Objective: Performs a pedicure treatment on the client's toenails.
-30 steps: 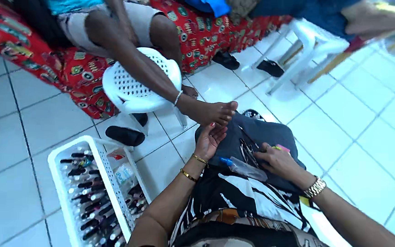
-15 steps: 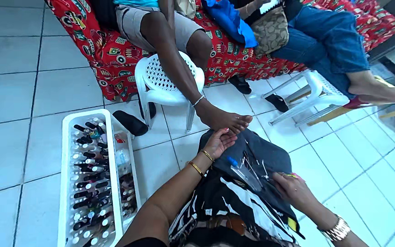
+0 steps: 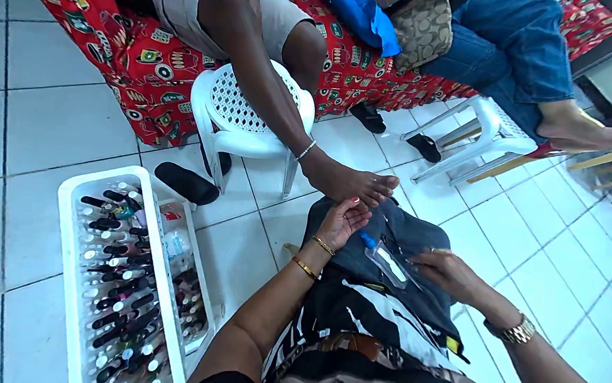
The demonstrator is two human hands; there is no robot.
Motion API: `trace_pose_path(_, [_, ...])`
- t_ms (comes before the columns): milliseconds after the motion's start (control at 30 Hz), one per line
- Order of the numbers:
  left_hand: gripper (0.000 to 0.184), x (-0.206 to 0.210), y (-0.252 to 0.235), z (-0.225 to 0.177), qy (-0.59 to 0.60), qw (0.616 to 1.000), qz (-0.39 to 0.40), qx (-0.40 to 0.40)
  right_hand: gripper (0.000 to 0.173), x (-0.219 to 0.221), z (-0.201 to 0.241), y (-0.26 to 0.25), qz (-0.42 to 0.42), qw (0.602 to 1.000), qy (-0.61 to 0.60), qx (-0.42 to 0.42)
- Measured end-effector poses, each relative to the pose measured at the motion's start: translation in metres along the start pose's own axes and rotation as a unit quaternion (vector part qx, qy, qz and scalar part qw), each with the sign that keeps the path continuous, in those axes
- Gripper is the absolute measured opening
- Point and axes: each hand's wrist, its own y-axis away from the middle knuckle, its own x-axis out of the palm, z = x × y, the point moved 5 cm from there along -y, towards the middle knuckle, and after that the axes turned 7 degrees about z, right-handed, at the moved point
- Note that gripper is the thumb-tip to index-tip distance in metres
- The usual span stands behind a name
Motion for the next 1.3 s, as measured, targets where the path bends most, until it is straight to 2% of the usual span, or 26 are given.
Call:
trace_pose_path(67, [0.012,0.000,0.000,0.000,-0.005,1.000,0.007,0.000,0.029,-0.014,0.013,-0.021,-0.037,0.997,-0.046,-0.050])
trace_pose_path(167, [0.010,0.000,-0.002,0.001,-0.002,1.000,0.014,0.004,0.033,-0.033,0.041,-0.057,-0.054,0.976,-0.185,-0.098])
trace_pose_path(267, [0.009,-0.001,-0.003,0.000,-0.001,1.000,0.023,0.016,0.022,-0.041,0.075,-0.092,-0.121,0.914,-0.359,-0.143])
trace_pose_path(333, [0.009,0.000,-0.002,-0.001,0.005,0.999,0.028,0.028,0.019,-0.037,0.086,-0.114,-0.152,0.887,-0.403,-0.166])
trace_pose_path(433, [0.010,-0.001,0.000,-0.002,-0.006,0.999,0.028,0.031,0.021,-0.020,0.082,-0.128,-0.127,0.909,-0.370,-0.144])
trace_pose_path(533, [0.013,-0.003,-0.002,-0.002,0.002,1.000,0.022,0.012,0.029,-0.015,0.065,-0.110,-0.094,0.931,-0.340,-0.098])
trace_pose_path(633, [0.016,-0.003,-0.004,0.000,0.006,1.000,0.023,0.002,0.039,-0.015,0.047,-0.090,-0.080,0.931,-0.353,-0.047])
trace_pose_path(767, [0.017,-0.002,-0.004,0.001,0.008,1.000,0.010,-0.001,0.028,-0.012,0.035,-0.085,-0.045,0.942,-0.330,0.028])
trace_pose_path(867, [0.016,-0.002,-0.003,0.000,0.009,1.000,0.002,0.000,0.018,-0.010,0.034,-0.086,-0.044,0.959,-0.279,0.013])
trace_pose_path(967, [0.013,-0.002,-0.002,-0.001,0.007,1.000,0.000,0.001,0.024,-0.015,0.040,-0.088,-0.117,0.982,-0.146,-0.013])
trace_pose_path(1100, [0.014,-0.001,-0.002,-0.001,-0.002,1.000,-0.003,-0.007,0.029,-0.017,0.048,-0.089,-0.170,0.985,-0.024,-0.029])
trace_pose_path(1300, [0.013,-0.001,-0.001,-0.001,0.003,1.000,-0.007,-0.007,0.031,-0.017,0.055,-0.088,-0.191,0.980,0.031,-0.050])
